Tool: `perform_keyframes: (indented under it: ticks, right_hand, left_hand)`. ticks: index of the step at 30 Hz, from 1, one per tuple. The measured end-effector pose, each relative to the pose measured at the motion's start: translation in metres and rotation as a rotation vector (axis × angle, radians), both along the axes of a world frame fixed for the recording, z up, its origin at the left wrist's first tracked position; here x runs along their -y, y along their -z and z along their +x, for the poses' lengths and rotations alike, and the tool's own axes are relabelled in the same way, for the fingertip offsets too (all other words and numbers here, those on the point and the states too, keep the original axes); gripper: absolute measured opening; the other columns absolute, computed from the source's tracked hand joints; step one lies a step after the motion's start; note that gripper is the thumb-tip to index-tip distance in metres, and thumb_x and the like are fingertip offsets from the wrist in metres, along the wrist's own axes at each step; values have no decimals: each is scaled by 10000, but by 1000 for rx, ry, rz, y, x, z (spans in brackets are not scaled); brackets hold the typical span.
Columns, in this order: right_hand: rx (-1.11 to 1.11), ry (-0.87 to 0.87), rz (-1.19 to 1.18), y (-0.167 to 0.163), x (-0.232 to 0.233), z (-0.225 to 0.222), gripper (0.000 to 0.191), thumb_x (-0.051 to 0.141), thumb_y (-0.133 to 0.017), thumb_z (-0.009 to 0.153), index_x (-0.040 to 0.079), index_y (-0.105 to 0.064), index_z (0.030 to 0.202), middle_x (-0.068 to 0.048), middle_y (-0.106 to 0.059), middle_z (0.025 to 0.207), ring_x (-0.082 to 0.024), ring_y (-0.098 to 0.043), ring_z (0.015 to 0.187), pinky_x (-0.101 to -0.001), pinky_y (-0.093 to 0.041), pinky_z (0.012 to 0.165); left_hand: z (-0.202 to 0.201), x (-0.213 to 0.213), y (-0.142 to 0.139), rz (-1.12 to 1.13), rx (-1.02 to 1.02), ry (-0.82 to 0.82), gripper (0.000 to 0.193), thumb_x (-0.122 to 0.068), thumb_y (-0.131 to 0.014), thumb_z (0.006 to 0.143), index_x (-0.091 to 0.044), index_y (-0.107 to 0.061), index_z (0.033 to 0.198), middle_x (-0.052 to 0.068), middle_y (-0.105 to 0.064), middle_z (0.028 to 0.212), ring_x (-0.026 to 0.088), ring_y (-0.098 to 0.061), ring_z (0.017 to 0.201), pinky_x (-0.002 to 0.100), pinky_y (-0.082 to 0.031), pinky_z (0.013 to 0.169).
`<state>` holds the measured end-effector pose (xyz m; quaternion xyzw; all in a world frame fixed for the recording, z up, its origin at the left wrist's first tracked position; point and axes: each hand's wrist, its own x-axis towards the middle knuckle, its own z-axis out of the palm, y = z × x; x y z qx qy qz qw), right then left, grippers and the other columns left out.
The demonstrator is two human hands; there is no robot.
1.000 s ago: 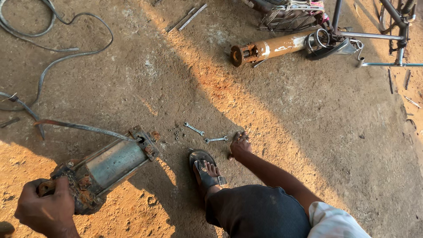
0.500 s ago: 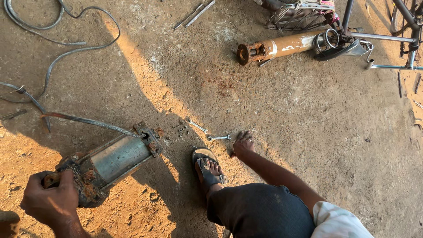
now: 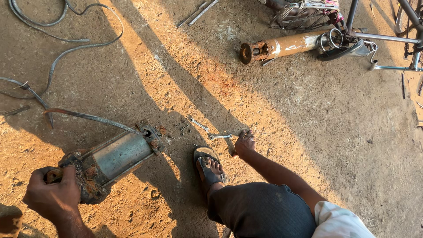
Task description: The person uses a wrench to loosen and remove bolts from a cylindrical motor component on the ground. They then use a screwdriver to adjust internal parts and reposition the motor housing. The person continues to manipulate the motor and tools throughout the clip.
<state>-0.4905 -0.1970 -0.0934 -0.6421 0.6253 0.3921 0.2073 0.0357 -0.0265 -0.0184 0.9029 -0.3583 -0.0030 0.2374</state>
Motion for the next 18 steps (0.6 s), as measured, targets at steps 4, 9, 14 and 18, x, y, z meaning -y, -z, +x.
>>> perform_keyframes:
  ticks: [4, 9, 14, 18]
  right_hand:
    - [-3, -38, -18, -4, 0, 1, 1385, 505, -847, 794, -187, 116, 1509, -574, -282, 1404, -495, -654, 1056, -519, -561, 942]
    - [8, -27, -1, -5, 1, 2, 1376, 497, -843, 804, -184, 113, 1522, -568, -243, 1427, -502, -646, 1086, -535, -551, 962]
    - [7, 14, -32, -13, 0, 7, 1316, 405, -826, 822, -138, 112, 1569, -561, -170, 1470, -532, -627, 1147, -526, -572, 967]
    - [21, 6, -20, -26, 1, 12, 1369, 480, -848, 795, -161, 98, 1550, -566, -81, 1478, -590, -553, 1219, -552, -526, 1025]
  left_hand:
    - [-2, 0, -4, -8, -17, 11, 208, -142, -800, 956, 39, -699, 936, 138, -745, 827, 219, -713, 618, 355, -617, 603]
    - [-5, 2, -12, -25, 18, 30, 225, -153, -821, 956, 42, -708, 947, 140, -746, 830, 239, -718, 671, 354, -621, 616]
    - [-8, 4, -15, -41, 8, 38, 232, -181, -776, 978, 43, -716, 971, 127, -749, 838, 210, -721, 635, 348, -622, 629]
    - [-9, 6, -19, -54, 29, 48, 207, -167, -779, 961, 27, -712, 980, 140, -739, 837, 231, -725, 673, 407, -638, 682]
